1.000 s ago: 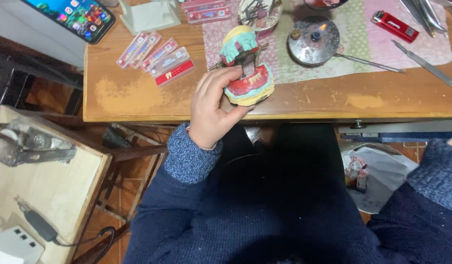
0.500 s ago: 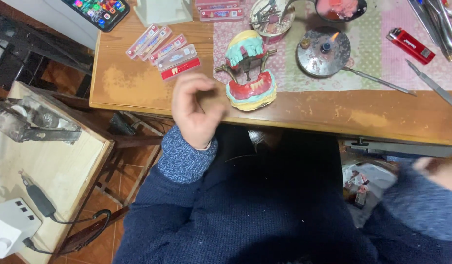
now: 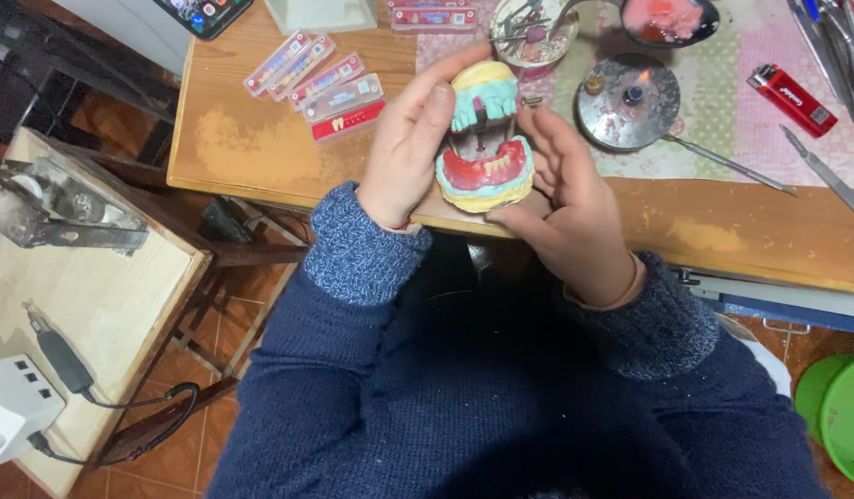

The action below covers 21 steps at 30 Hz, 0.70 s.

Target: The person walks to a cluttered table and sits down to work on a dental model. They use a metal tool to scrape and shape the pink material on the model's teeth, occasionally dipping the tool into a small container and using a spray bottle to apply liquid to the model.

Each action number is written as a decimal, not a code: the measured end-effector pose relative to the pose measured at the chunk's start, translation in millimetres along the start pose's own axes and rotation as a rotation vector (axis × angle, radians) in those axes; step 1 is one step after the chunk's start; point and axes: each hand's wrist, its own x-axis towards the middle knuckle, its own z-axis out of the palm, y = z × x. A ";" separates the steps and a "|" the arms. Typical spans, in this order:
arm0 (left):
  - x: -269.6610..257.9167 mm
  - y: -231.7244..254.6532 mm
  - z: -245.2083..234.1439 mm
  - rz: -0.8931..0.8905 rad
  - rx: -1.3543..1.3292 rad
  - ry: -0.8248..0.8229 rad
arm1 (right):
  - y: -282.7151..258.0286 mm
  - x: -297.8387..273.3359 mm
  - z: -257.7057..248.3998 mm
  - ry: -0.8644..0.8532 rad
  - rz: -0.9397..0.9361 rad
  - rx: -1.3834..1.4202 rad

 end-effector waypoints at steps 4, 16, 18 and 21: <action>-7.3 -1.0 -1.7 0.052 0.041 -0.054 | 0.4 1.4 0.8 0.026 -0.003 0.104; -12.7 10.0 -5.9 0.135 0.248 -0.132 | -7.6 -0.3 4.5 0.018 -0.067 0.055; -12.7 10.1 -6.0 0.131 0.250 -0.138 | -7.9 -0.8 4.3 0.023 -0.071 0.039; -12.1 10.6 -7.2 0.175 0.318 -0.136 | -6.8 -1.2 3.8 0.022 -0.072 0.047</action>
